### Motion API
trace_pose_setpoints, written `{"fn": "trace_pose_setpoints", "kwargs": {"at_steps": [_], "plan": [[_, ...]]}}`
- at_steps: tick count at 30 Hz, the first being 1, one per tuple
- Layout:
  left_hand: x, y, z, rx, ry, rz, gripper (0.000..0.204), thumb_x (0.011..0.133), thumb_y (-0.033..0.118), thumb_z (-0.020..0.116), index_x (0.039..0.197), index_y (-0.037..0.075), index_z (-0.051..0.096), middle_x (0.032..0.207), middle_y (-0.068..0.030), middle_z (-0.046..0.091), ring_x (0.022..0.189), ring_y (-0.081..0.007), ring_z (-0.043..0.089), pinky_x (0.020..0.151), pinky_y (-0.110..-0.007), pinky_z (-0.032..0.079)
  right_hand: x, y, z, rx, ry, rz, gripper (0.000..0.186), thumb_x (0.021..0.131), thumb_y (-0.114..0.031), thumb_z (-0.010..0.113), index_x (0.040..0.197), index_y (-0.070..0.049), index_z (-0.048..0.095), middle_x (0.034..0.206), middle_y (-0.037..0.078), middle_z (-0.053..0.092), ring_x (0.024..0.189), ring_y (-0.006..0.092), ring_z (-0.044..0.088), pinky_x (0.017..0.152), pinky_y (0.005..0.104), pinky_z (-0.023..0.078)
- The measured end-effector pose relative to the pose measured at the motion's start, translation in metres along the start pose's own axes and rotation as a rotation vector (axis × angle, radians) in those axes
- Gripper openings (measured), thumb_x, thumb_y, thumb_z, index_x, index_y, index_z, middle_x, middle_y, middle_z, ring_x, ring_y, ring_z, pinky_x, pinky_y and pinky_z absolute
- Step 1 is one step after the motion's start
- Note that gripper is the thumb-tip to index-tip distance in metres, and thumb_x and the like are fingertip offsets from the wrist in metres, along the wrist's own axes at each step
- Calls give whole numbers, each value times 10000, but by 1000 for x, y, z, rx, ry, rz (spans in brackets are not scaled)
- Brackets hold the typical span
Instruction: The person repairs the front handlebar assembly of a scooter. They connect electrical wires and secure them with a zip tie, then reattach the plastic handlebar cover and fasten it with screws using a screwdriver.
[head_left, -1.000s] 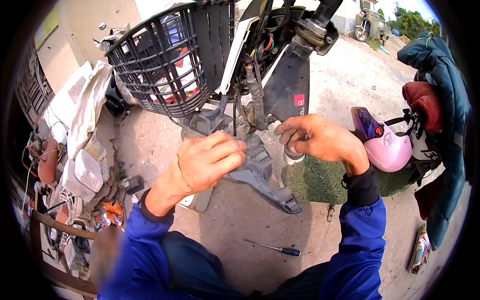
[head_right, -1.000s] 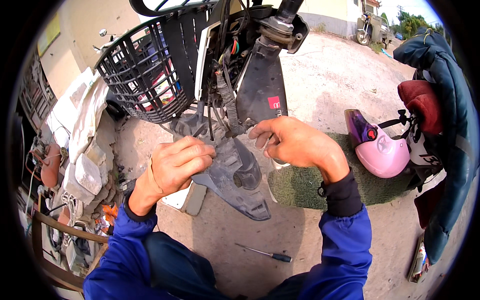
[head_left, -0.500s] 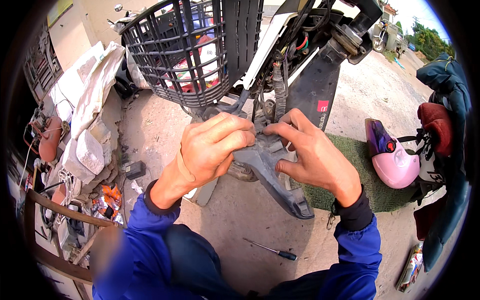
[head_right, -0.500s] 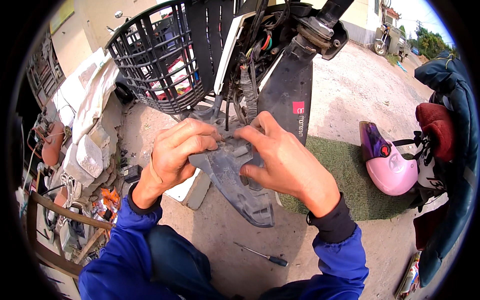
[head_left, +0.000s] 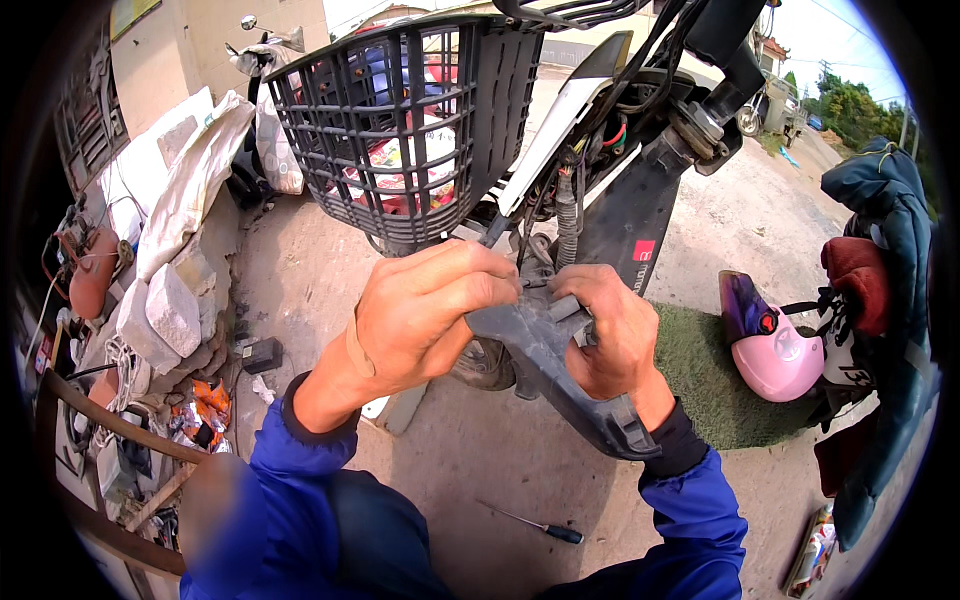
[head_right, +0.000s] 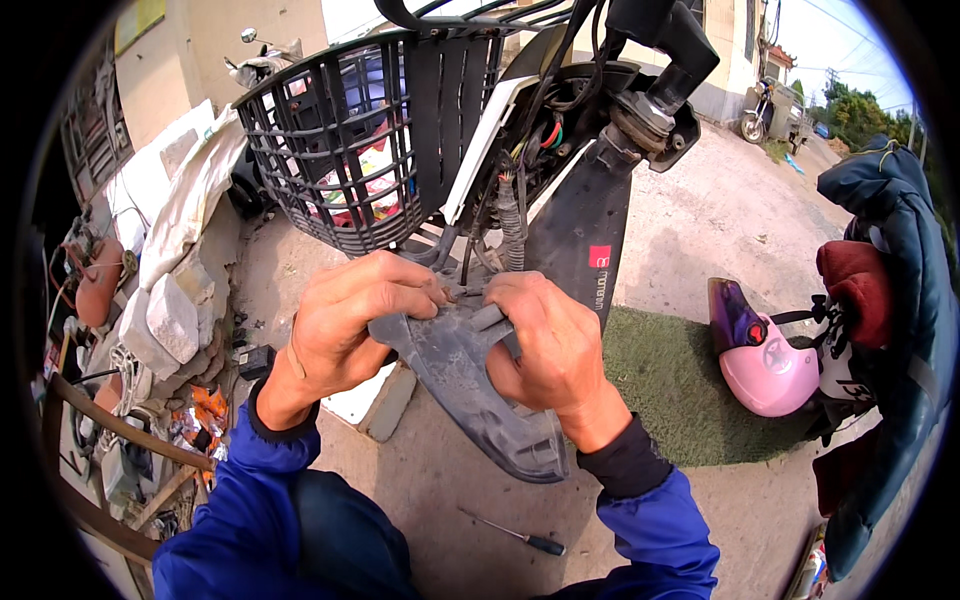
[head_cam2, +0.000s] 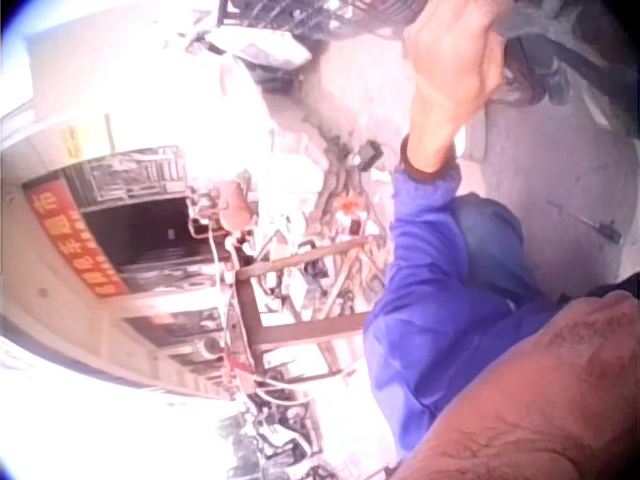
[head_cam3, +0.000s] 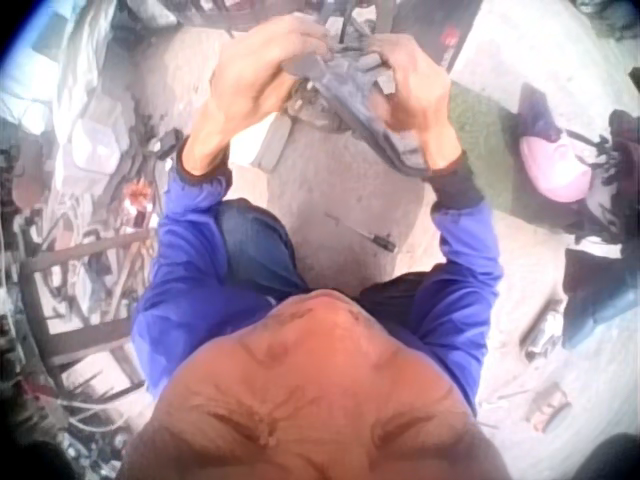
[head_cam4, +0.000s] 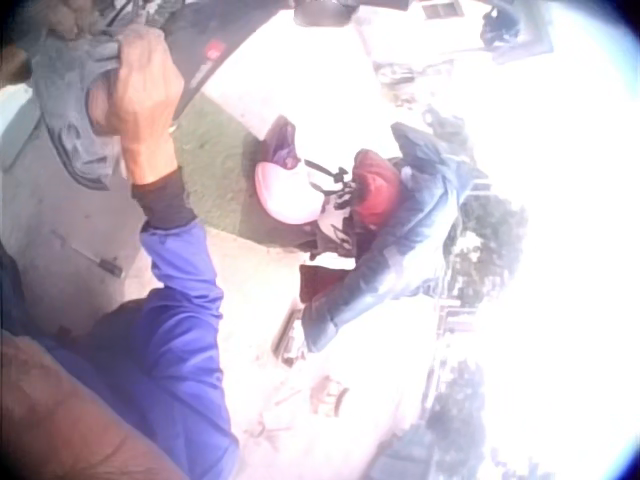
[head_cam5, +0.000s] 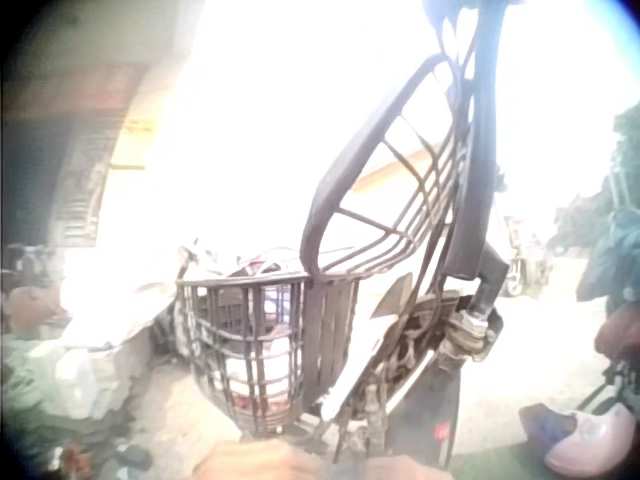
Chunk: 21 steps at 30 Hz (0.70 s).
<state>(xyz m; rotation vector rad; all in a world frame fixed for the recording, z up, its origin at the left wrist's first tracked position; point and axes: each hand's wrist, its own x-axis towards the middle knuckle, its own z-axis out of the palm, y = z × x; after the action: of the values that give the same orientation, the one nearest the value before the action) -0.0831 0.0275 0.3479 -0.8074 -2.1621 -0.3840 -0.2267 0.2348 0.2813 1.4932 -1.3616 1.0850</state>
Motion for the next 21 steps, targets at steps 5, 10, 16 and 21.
{"fn": "trace_pose_setpoints", "kwargs": {"at_steps": [5,10,16,21], "plan": [[-8,4,-5,-120,-103,-44,397,828,-99,745,1212,3,750,1232,-193,738,1099,-349,764,916,-405,622,-10,9,-5,-50,-53,-95,572,546,38,687,1111,-34,638,1099,140,761,882,341,752,748,406,617],[-22,-12,6,-112,-74,-317,414,845,-75,720,1252,0,716,1330,-189,712,1222,-370,724,1016,-432,598,-11,11,0,-63,6,-33,516,562,19,715,1073,-23,659,1089,126,750,869,316,748,737,395,620],[-31,-13,3,-172,-69,-248,310,868,-102,708,1162,-4,719,1293,-190,764,1195,-376,758,994,-423,611,-15,9,0,-65,-52,-146,527,572,57,706,1093,-3,655,1081,152,751,891,340,757,755,411,630],[-36,-16,20,-170,60,-209,304,869,-153,684,1138,-13,710,1201,-197,804,1098,-384,796,940,-416,632,-13,3,6,-37,15,-7,571,564,105,684,1124,-3,646,1080,164,747,922,367,763,785,409,632]]}}
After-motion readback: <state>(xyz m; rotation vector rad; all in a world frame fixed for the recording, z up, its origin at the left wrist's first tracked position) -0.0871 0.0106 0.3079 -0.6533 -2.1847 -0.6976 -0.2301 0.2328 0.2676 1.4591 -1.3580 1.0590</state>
